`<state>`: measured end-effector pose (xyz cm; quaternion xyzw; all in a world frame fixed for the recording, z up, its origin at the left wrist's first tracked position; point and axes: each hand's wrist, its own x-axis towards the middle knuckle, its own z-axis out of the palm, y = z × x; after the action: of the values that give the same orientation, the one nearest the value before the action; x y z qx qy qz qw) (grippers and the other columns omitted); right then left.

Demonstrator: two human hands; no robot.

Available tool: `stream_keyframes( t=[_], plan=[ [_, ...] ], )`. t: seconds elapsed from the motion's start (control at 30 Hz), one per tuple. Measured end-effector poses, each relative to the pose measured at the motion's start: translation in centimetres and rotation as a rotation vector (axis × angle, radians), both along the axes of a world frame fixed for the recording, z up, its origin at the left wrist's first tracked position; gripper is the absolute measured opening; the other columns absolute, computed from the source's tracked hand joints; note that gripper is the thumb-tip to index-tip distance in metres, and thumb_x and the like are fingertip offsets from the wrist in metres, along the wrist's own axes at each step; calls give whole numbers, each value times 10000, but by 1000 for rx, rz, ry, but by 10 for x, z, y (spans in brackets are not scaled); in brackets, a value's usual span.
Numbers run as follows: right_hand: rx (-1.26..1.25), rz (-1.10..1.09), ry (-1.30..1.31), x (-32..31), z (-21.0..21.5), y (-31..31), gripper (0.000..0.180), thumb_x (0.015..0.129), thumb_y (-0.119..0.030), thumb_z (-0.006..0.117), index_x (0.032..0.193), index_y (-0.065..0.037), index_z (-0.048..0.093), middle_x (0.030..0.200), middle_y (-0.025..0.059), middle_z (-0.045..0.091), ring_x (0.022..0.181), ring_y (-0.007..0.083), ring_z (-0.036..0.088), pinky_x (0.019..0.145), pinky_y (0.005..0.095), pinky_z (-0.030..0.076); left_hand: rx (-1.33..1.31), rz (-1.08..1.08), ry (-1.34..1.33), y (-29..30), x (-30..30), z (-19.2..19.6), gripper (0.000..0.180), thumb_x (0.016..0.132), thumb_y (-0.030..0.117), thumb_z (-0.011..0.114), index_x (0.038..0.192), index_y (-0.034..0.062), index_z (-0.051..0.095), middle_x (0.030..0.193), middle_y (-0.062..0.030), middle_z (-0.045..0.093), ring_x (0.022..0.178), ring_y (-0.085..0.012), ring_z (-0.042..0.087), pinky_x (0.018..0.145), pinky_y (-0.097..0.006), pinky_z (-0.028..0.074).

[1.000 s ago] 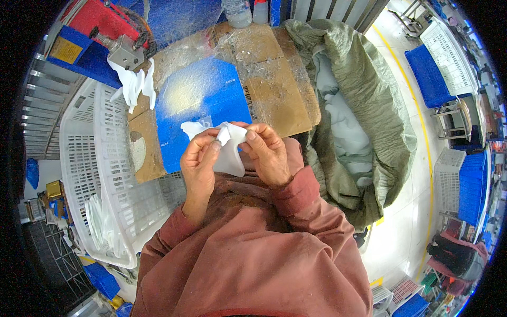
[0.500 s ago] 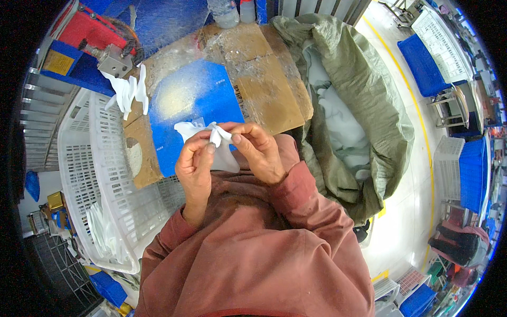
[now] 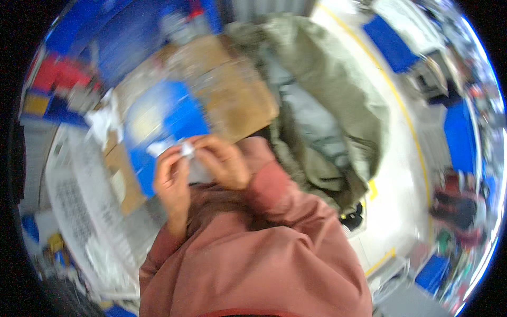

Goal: The person takes die-cut white foam shoe components from a large sack, tears or trims excess foam from the edges by hand, and places the finished pieces into a plastic basket. They repeat this cycle with one piece at a time throughout the episode.

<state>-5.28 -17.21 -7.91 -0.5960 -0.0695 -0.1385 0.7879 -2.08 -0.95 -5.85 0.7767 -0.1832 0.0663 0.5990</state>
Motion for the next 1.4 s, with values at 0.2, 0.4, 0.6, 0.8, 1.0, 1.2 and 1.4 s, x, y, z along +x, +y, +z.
stream_keyframes(
  t=[0.2,0.4,0.6,0.8,1.0,1.2,1.4],
  plan=[
    [-156,-149,-43,-7,-2,2,237,1037,-176,651,1207,-11,632,1157,139,711,1092,232,674,959,374,535,236,-34,62,-4,17,3,201,1047,119,625,1149,-48,670,1254,-128,653,1162,-245,615,994,-358,491],
    [23,-265,-16,-25,4,-18,345,1005,-229,709,1234,-11,572,1053,118,682,998,217,661,904,375,542,257,-356,-25,-20,17,11,283,1088,124,519,1241,-61,669,1366,-186,620,1275,-327,583,1063,-423,466],
    [-37,-441,63,-34,11,-24,338,971,-150,717,1262,-15,614,1081,149,721,994,235,695,873,376,552,-38,-450,327,-35,8,21,284,1097,79,462,1284,-45,637,1417,-155,616,1263,-260,611,1113,-390,483],
    [-117,-573,93,-57,15,-43,248,972,-104,686,1200,-9,665,1008,127,737,936,224,708,836,367,558,-93,-627,444,-46,5,24,282,1090,103,506,1321,-32,594,1392,-152,630,1271,-258,604,1106,-388,466],
    [-136,-506,3,-78,25,-57,196,1025,-163,655,1178,-44,689,1034,104,742,972,204,701,869,350,549,544,-579,-452,-50,13,58,376,996,128,635,1341,-16,599,1225,-104,687,1097,-192,626,991,-353,485],
    [-96,-327,35,-95,48,-58,283,1022,-242,674,1219,-39,680,1090,98,737,1015,207,689,900,357,544,603,-994,423,-51,22,76,272,927,108,698,1141,-55,656,920,-101,706,838,-109,604,770,-301,499],
    [-141,-176,144,-107,53,-69,347,998,-281,704,1232,-28,665,1108,102,721,1034,212,671,914,351,535,631,-987,395,-57,19,71,219,908,47,689,1099,-56,665,901,-63,707,821,-90,601,748,-284,502]
  ],
)
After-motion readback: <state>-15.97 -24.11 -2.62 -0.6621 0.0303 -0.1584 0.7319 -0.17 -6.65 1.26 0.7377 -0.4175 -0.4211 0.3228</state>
